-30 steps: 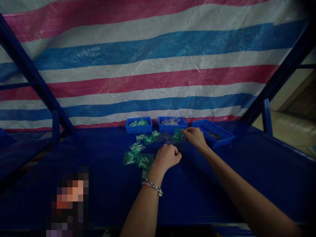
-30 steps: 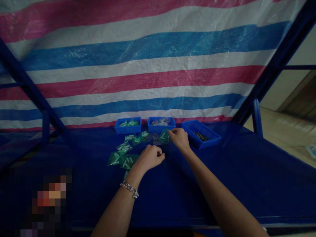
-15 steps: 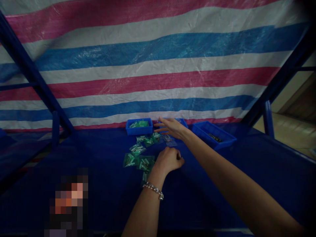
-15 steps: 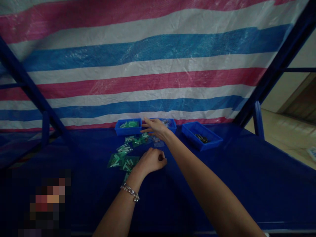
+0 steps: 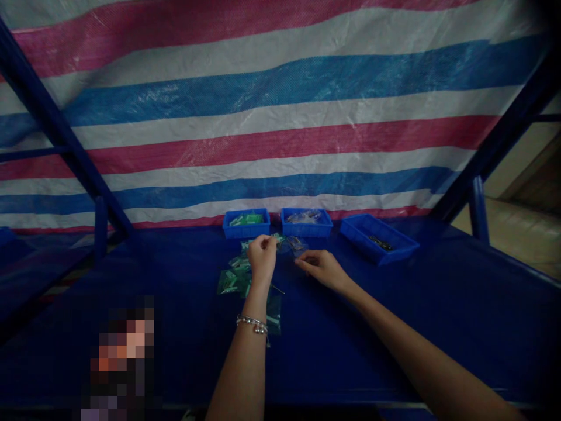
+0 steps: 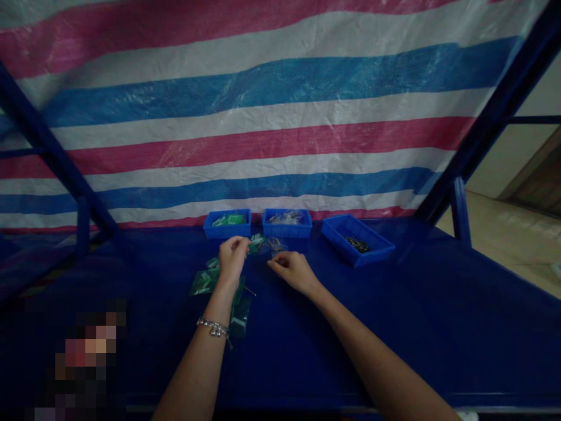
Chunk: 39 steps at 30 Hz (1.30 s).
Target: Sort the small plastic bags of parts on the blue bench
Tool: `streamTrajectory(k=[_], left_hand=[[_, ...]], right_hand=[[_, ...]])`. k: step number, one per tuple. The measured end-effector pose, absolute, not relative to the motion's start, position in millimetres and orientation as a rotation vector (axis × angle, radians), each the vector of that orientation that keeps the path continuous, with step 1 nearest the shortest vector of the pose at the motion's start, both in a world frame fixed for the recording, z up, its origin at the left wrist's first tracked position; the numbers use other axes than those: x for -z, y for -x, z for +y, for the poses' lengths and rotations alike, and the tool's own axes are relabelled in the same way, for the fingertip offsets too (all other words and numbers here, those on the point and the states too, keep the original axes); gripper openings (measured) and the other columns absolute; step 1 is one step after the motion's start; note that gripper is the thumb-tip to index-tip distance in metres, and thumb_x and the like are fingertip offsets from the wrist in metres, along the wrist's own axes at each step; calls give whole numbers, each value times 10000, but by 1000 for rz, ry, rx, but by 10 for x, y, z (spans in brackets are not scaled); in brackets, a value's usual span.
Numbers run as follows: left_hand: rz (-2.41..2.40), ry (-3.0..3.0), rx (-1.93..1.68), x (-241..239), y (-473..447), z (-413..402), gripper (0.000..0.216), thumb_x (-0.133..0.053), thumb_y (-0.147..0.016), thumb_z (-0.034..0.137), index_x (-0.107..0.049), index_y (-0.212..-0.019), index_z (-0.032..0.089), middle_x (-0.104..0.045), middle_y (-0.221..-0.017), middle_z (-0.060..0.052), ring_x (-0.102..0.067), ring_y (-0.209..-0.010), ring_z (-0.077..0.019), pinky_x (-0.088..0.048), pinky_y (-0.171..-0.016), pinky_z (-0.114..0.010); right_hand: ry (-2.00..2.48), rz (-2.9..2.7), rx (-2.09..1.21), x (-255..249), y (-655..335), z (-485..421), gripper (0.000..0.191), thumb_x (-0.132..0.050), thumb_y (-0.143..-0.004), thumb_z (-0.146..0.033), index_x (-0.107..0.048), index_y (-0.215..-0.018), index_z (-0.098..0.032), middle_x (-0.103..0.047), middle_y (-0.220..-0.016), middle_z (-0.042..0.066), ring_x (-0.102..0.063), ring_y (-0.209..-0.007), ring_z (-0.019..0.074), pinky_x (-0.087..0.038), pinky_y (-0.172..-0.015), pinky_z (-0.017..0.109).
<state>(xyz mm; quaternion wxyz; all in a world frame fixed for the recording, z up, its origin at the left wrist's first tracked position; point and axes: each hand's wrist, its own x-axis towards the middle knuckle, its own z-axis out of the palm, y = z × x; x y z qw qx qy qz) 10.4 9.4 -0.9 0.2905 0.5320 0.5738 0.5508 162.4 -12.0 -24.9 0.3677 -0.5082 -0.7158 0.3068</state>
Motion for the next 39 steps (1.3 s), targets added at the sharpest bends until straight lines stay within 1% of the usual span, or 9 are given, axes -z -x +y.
streamTrajectory(k=[6, 9, 11, 13, 19, 26, 31, 35, 39], left_hand=[[1362, -1360, -1597, 27, -156, 93, 187, -467, -695, 282, -551, -623, 131, -482, -527, 20, -434, -501, -78, -343, -501, -193], [1378, -1447, -1551, 15, -188, 55, 187, -460, -712, 278, -543, -622, 137, -487, -532, 21, -442, -509, -80, -348, -505, -190], [1408, -1513, -1526, 6, -203, 32, 188, -459, -721, 274, -545, -625, 138, -503, -540, 16, -463, -527, -86, -359, -521, -194], [1433, -1570, -1508, -3, -211, 13, 188, -455, -730, 267, -553, -634, 138, -534, -565, 6, -494, -559, -95, -376, -550, -198], [1477, -1702, -1449, -1, -224, -19, 189, -440, -755, 250, -554, -644, 147, -587, -618, -4, -531, -590, -98, -394, -588, -199], [1529, -1933, -1287, 51, -247, -19, 194, -437, -770, 232, -564, -646, 152, -614, -676, -22, -556, -659, -115, -398, -648, -218], [1487, -2130, -1117, 82, -274, -28, 197, -443, -785, 232, -600, -701, 147, -634, -740, -49, -566, -720, -135, -408, -698, -243], [1408, -2128, -996, 127, -289, -25, 199, -458, -783, 251, -619, -726, 149, -651, -734, -48, -586, -707, -143, -421, -670, -240], [1413, -2086, -995, 156, -283, -12, 177, -469, -780, 258, -610, -753, 155, -658, -749, -45, -599, -710, -141, -426, -655, -233]], right_hand=[[1420, -2215, -560, 149, -1417, -372, 250, -581, -715, -440, -643, -795, -212, -602, -641, -8, -527, -575, 118, -300, -497, 215], [1409, -2302, -471, 134, -1315, -471, 292, -591, -713, -453, -622, -869, -208, -622, -786, 19, -559, -658, 141, -316, -510, 224], [1406, -2346, -434, 147, -1265, -506, 260, -566, -747, -415, -610, -889, -202, -616, -880, 40, -575, -730, 161, -345, -545, 234], [1435, -2374, -407, 164, -1229, -523, 198, -523, -787, -343, -601, -895, -197, -605, -914, 51, -581, -766, 173, -368, -580, 246], [1616, -2377, -304, 205, -1176, -526, 194, -397, -847, -211, -573, -910, -159, -565, -942, 105, -568, -831, 198, -405, -682, 282], [1766, -2242, -103, 148, -1403, -389, 203, -363, -852, -153, -544, -940, -129, -524, -981, 151, -549, -865, 224, -399, -700, 303], [1802, -2027, -257, 159, -1691, -203, 168, -393, -859, -191, -550, -902, -151, -604, -902, 116, -583, -872, 210, -379, -700, 273], [1783, -1981, -326, 213, -1761, -130, 141, -424, -845, -209, -550, -895, -168, -647, -856, 102, -605, -839, 212, -368, -664, 262], [1756, -1976, -351, 211, -1758, -134, 137, -425, -836, -201, -550, -887, -176, -657, -805, 90, -613, -795, 208, -361, -642, 255]])
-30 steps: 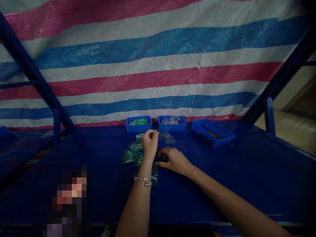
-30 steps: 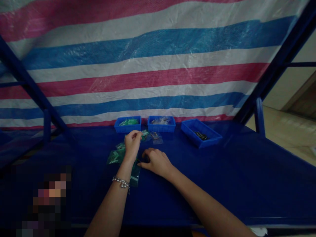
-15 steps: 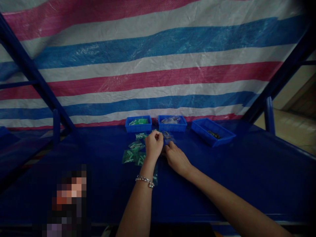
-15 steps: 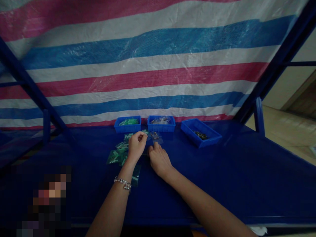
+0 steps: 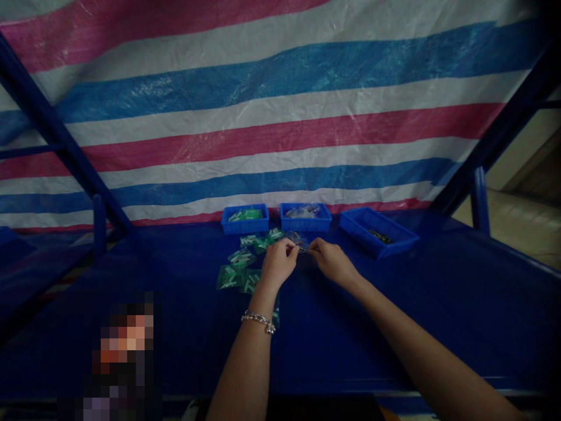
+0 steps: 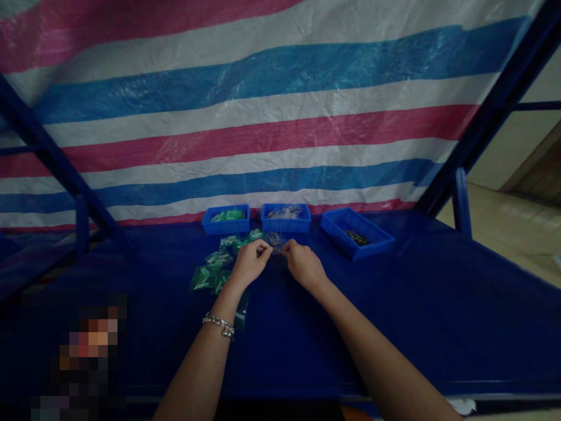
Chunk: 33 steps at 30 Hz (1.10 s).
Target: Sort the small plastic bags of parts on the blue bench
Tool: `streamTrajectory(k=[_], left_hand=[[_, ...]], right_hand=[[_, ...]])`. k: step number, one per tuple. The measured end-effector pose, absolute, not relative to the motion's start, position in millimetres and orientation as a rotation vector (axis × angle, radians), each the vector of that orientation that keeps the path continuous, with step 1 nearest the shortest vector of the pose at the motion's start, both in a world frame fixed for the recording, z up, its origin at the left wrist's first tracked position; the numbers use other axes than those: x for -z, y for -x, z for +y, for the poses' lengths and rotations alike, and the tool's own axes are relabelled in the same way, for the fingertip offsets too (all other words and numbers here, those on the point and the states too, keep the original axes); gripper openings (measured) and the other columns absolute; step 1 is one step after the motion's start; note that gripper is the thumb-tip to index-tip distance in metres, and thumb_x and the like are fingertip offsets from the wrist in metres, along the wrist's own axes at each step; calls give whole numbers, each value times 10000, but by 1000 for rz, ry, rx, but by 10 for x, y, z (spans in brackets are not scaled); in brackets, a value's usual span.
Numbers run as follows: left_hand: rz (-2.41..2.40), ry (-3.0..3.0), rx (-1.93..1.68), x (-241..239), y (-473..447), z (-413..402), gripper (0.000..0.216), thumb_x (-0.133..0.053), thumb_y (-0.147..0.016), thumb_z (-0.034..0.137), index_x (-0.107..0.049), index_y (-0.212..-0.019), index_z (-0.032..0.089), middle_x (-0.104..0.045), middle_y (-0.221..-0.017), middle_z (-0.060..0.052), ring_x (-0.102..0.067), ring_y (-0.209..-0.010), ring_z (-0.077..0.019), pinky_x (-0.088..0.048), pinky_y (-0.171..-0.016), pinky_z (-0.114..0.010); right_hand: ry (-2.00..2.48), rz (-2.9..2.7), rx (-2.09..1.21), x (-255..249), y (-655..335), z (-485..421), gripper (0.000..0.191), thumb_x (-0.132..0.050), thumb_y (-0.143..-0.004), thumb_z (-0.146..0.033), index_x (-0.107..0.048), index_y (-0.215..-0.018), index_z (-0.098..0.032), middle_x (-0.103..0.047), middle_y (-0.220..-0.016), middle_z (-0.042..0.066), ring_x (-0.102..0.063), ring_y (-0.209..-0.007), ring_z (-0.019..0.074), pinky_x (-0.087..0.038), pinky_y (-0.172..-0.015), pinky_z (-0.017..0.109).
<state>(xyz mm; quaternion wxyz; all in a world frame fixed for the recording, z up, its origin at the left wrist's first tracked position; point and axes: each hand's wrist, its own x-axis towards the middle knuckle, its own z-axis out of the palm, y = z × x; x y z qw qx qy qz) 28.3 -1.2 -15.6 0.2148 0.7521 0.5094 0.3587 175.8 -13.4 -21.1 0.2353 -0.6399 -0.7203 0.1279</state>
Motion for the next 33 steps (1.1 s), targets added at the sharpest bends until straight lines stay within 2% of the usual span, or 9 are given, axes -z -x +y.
streamTrajectory(k=[12, 19, 24, 33], left_hand=[[1375, -2033, -993, 126, -283, -9, 127, -499, -756, 205, -604, -711, 147, -651, -722, -43, -600, -705, -136, -439, -696, -246], [1377, -1901, -1108, 72, -283, -6, 99, -505, -752, 174, -588, -713, 135, -629, -709, -34, -584, -694, -125, -442, -697, -241], [1333, -1851, -1190, 95, -280, 22, 77, -501, -752, 158, -567, -717, 139, -604, -691, -18, -567, -678, -115, -440, -670, -227], [1310, -1855, -1180, 86, -289, 19, 64, -504, -737, 130, -563, -717, 142, -587, -677, -11, -546, -644, -103, -427, -635, -212]], right_hand=[[1584, -1908, -520, 154, -1756, -174, 85, -455, -784, -189, -537, -779, -209, -614, -596, 6, -576, -583, 148, -367, -584, 233], [1318, -1774, -841, 218, -1749, -116, 119, -454, -772, -290, -498, -802, -184, -581, -544, -13, -492, -395, 111, -359, -432, 217], [1238, -1753, -922, 243, -1769, -88, 211, -437, -783, -345, -527, -715, -167, -576, -544, 5, -474, -387, 94, -353, -413, 209], [1244, -1625, -985, 128, -1757, -121, 268, -434, -778, -396, -528, -714, -154, -542, -511, -7, -448, -390, 86, -335, -412, 208]])
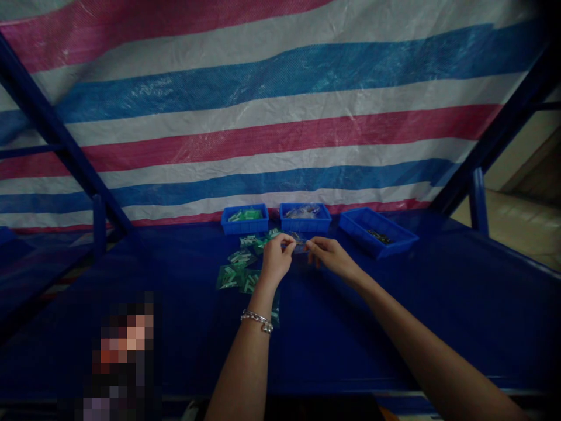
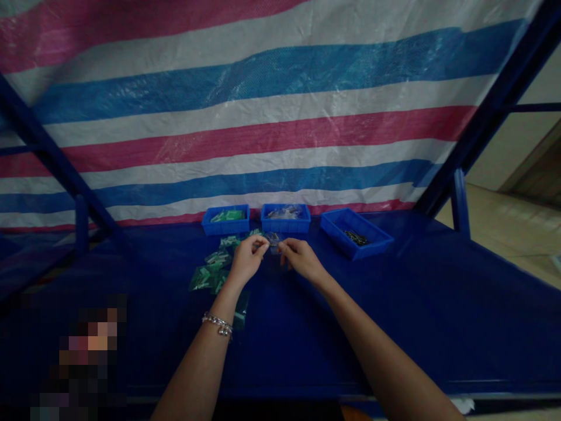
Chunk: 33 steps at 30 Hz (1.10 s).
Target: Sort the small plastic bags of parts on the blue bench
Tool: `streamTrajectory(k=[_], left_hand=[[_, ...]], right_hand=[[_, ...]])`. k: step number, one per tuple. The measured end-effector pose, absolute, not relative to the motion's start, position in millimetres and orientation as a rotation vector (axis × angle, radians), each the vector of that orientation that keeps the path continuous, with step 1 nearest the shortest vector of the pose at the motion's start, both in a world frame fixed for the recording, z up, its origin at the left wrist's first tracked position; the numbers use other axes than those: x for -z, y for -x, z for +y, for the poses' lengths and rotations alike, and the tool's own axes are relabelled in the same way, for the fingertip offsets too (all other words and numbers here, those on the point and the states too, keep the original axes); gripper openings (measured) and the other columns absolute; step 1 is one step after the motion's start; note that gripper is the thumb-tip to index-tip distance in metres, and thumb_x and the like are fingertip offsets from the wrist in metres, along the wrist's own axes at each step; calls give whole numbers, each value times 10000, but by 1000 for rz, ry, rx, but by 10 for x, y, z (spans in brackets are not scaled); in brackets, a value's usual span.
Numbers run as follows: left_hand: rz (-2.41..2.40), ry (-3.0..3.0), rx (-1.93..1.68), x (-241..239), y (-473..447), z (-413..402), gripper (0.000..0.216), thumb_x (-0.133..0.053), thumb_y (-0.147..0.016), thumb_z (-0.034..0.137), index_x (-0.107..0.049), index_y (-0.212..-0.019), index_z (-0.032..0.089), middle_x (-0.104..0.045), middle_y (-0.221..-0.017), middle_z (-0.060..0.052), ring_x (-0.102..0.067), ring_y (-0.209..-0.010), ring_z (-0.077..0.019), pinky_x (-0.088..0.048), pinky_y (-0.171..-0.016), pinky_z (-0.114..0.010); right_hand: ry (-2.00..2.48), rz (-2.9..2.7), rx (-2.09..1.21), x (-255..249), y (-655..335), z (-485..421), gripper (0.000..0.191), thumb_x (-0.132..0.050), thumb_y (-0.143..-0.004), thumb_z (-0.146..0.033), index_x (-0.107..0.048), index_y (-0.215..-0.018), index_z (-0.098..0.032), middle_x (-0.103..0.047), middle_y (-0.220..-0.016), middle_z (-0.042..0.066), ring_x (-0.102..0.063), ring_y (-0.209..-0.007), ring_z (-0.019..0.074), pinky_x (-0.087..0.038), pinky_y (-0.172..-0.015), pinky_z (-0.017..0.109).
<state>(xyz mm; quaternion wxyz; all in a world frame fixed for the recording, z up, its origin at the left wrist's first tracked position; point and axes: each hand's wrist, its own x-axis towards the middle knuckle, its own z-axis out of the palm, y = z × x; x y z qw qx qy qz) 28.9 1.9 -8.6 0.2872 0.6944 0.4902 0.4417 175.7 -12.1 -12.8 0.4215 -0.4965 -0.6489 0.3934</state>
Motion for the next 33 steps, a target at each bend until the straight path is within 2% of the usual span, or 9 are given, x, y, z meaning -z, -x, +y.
streamTrajectory(k=[5, 11, 23, 33], left_hand=[[1309, -1862, -1197, 79, -289, 14, 67, -504, -740, 140, -569, -722, 139, -599, -694, -17, -550, -648, -105, -425, -639, -214], [1343, -1900, -1200, 78, -288, 7, 104, -499, -760, 193, -574, -709, 143, -598, -668, -16, -554, -656, -118, -422, -646, -225], [1426, -1931, -1205, 53, -279, -13, 176, -469, -787, 258, -574, -704, 144, -583, -642, -15, -536, -631, -119, -397, -632, -226], [1417, -1950, -1178, 14, -300, -61, 208, -466, -787, 270, -538, -634, 149, -529, -580, 4, -509, -613, -114, -376, -639, -225]], right_hand=[[1255, -1623, -1010, 156, -1755, -116, 265, -442, -778, -407, -515, -731, -156, -548, -525, -4, -446, -393, 85, -328, -408, 207], [1215, -1701, -822, 243, -1779, -71, 225, -464, -785, -396, -521, -796, -179, -557, -550, -7, -484, -444, 109, -358, -440, 217], [1252, -1851, -704, 224, -1754, -113, 157, -454, -784, -316, -535, -756, -185, -580, -586, 4, -546, -530, 139, -379, -516, 237], [1224, -1721, -720, 222, -1809, -58, 261, -452, -795, -399, -563, -724, -174, -573, -576, 10, -512, -517, 129, -385, -501, 235]])
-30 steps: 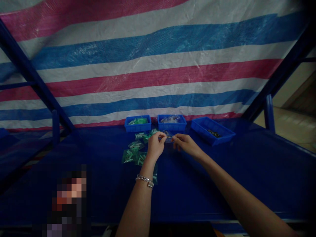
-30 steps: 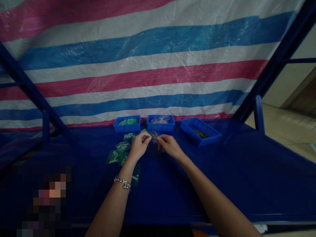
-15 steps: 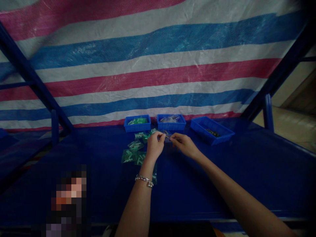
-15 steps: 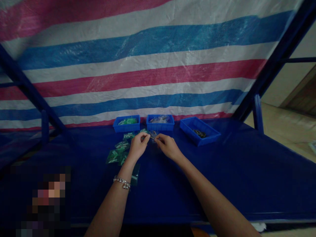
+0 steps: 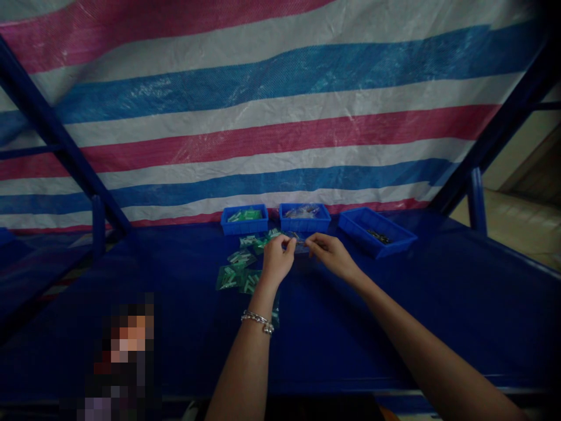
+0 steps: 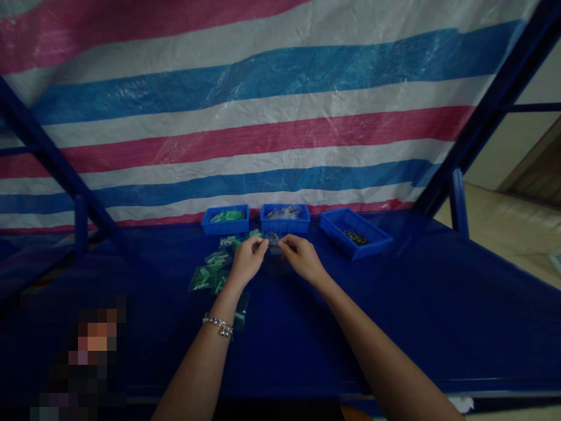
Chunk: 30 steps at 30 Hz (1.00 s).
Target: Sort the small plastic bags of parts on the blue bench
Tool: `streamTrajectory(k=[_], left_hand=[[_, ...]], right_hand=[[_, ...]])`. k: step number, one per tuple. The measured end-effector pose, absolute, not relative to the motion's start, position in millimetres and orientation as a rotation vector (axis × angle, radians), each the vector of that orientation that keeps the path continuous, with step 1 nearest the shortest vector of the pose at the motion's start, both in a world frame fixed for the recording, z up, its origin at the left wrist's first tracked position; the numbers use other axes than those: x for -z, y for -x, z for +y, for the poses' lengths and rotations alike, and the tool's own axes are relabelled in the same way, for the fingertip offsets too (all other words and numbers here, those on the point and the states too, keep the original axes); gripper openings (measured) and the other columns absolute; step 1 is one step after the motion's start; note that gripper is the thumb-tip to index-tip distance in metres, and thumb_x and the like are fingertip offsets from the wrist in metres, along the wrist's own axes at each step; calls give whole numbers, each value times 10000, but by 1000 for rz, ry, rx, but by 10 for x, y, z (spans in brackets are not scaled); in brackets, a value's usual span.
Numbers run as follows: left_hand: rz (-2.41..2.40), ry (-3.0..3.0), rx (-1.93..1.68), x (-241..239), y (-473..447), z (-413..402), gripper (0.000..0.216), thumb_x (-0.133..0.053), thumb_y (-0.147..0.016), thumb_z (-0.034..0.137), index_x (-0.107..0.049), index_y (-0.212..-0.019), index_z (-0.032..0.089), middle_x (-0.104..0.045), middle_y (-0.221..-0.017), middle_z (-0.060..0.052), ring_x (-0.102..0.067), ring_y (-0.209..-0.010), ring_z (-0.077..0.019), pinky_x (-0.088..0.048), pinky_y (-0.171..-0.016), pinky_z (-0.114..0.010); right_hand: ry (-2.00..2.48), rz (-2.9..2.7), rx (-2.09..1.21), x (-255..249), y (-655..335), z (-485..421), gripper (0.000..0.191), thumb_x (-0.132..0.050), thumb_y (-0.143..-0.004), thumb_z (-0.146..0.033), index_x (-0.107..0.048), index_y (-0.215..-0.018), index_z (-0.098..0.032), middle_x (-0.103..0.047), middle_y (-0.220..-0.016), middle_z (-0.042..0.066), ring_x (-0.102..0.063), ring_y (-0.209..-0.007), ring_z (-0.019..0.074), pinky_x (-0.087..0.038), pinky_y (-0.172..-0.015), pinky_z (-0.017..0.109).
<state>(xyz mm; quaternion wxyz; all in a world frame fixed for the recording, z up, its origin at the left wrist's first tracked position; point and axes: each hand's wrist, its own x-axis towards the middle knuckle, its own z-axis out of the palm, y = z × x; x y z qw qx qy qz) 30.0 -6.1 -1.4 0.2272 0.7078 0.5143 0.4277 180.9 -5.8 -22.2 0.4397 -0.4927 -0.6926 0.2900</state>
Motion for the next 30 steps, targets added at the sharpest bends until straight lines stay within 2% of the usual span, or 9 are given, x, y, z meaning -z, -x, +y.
streamTrajectory(k=[8, 16, 30], left_hand=[[1454, -1929, -1263, 19, -278, -43, 205, -467, -779, 273, -521, -619, 157, -492, -555, 14, -486, -610, -113, -362, -611, -221], [1390, -1899, -1111, 33, -296, -41, 227, -450, -792, 259, -521, -605, 151, -506, -530, 4, -518, -589, -123, -372, -588, -227], [1355, -1816, -1243, 55, -282, -6, 135, -472, -774, 234, -531, -692, 145, -547, -638, 1, -504, -575, -90, -395, -548, -196]], right_hand=[[1155, -1849, -904, 203, -1727, -135, 226, -494, -774, -368, -571, -702, -168, -570, -584, 4, -520, -530, 122, -391, -502, 229], [1190, -1640, -757, 127, -1791, -120, 295, -466, -784, -432, -535, -660, -173, -545, -566, 9, -476, -500, 117, -367, -500, 241], [1179, -1655, -934, 136, -1745, -133, 266, -519, -733, -435, -538, -679, -175, -540, -550, -4, -481, -476, 105, -381, -466, 224]])
